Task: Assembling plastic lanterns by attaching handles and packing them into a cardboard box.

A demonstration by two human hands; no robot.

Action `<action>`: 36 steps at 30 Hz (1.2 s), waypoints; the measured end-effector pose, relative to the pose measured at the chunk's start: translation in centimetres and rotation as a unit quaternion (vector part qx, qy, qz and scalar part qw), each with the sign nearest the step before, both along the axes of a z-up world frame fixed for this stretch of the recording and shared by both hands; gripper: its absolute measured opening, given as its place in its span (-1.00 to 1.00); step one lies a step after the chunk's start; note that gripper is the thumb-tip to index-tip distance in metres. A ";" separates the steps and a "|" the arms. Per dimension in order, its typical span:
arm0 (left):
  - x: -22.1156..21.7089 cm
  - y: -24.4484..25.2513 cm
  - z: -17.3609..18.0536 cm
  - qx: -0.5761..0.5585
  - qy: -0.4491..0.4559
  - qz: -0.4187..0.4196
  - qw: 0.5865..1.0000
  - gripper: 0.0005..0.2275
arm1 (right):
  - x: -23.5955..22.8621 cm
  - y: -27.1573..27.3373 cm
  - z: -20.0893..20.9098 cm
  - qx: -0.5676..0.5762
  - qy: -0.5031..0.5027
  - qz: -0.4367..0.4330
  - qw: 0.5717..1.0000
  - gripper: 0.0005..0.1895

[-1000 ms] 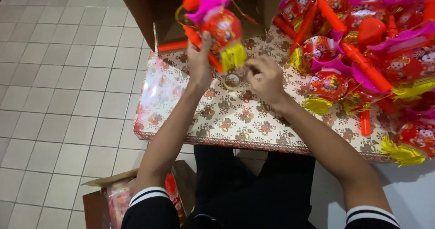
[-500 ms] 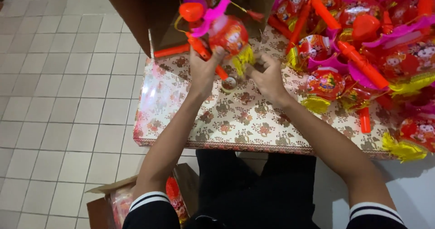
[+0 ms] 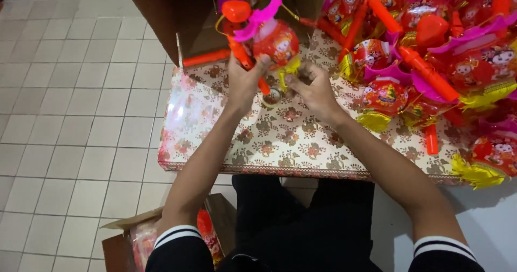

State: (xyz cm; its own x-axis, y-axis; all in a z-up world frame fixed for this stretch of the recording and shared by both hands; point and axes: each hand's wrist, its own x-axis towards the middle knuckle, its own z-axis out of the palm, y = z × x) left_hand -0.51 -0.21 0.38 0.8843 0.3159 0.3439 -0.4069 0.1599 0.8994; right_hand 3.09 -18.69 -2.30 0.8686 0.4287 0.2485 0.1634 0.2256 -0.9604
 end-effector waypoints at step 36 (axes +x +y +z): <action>2.5 3.0 -4.7 0.329 0.098 0.011 0.939 -0.72 | 3.0 -0.2 0.3 -0.294 -0.229 -0.251 0.893 -0.20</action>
